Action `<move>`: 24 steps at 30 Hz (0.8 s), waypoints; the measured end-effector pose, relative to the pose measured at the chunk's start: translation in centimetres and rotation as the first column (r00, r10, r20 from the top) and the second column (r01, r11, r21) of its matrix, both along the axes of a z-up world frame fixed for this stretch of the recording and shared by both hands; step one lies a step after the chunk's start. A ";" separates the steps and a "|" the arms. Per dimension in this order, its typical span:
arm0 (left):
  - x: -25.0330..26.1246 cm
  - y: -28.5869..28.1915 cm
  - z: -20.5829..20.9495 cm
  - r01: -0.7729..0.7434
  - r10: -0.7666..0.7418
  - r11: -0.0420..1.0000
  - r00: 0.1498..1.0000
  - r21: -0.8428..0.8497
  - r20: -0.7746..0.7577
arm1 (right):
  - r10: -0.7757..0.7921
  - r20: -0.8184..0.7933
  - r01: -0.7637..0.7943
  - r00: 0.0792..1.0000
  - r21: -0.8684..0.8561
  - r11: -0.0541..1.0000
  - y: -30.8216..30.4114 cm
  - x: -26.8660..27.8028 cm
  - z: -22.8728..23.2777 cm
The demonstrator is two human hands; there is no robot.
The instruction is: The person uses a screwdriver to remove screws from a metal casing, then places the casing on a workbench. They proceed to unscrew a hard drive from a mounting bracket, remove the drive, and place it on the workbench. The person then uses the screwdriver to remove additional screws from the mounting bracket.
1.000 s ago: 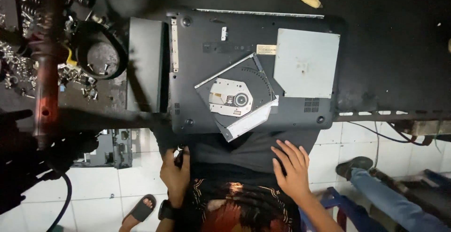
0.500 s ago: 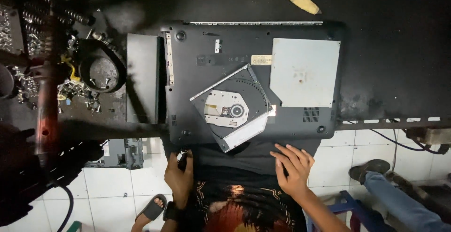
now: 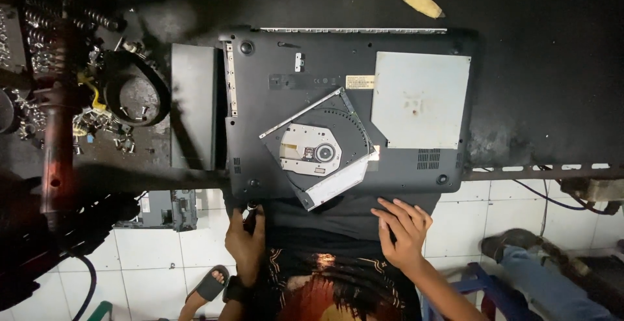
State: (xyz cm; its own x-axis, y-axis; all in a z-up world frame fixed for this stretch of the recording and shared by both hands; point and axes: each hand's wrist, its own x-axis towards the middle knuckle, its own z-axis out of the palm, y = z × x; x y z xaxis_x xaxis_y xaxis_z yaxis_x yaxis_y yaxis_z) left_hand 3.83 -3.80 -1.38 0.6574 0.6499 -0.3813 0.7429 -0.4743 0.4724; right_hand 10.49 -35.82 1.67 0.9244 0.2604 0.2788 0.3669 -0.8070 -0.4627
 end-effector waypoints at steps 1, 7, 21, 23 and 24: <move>-0.1 0.0 -0.3 0.016 -0.017 1.000 0.999 0.026 0.033 | -0.001 -0.008 0.001 1.000 -0.002 1.000 0.0 0.0 0.0; 0.4 0.1 0.4 -0.006 0.006 1.000 1.000 -0.006 0.005 | -0.001 -0.005 0.001 1.000 0.010 1.000 0.1 0.1 -0.1; -0.2 0.4 -0.5 0.001 -0.001 1.000 1.000 0.009 0.005 | -0.003 0.005 0.003 1.000 0.003 1.000 0.3 0.1 -0.1; -0.2 0.3 -0.4 0.004 -0.004 1.000 1.000 0.001 0.018 | -0.007 0.008 0.007 1.000 -0.003 1.000 0.2 0.1 -0.1; -0.3 0.3 -0.6 0.002 -0.002 1.000 1.000 0.004 0.021 | -0.001 0.001 0.001 1.000 0.002 1.000 0.2 0.1 0.0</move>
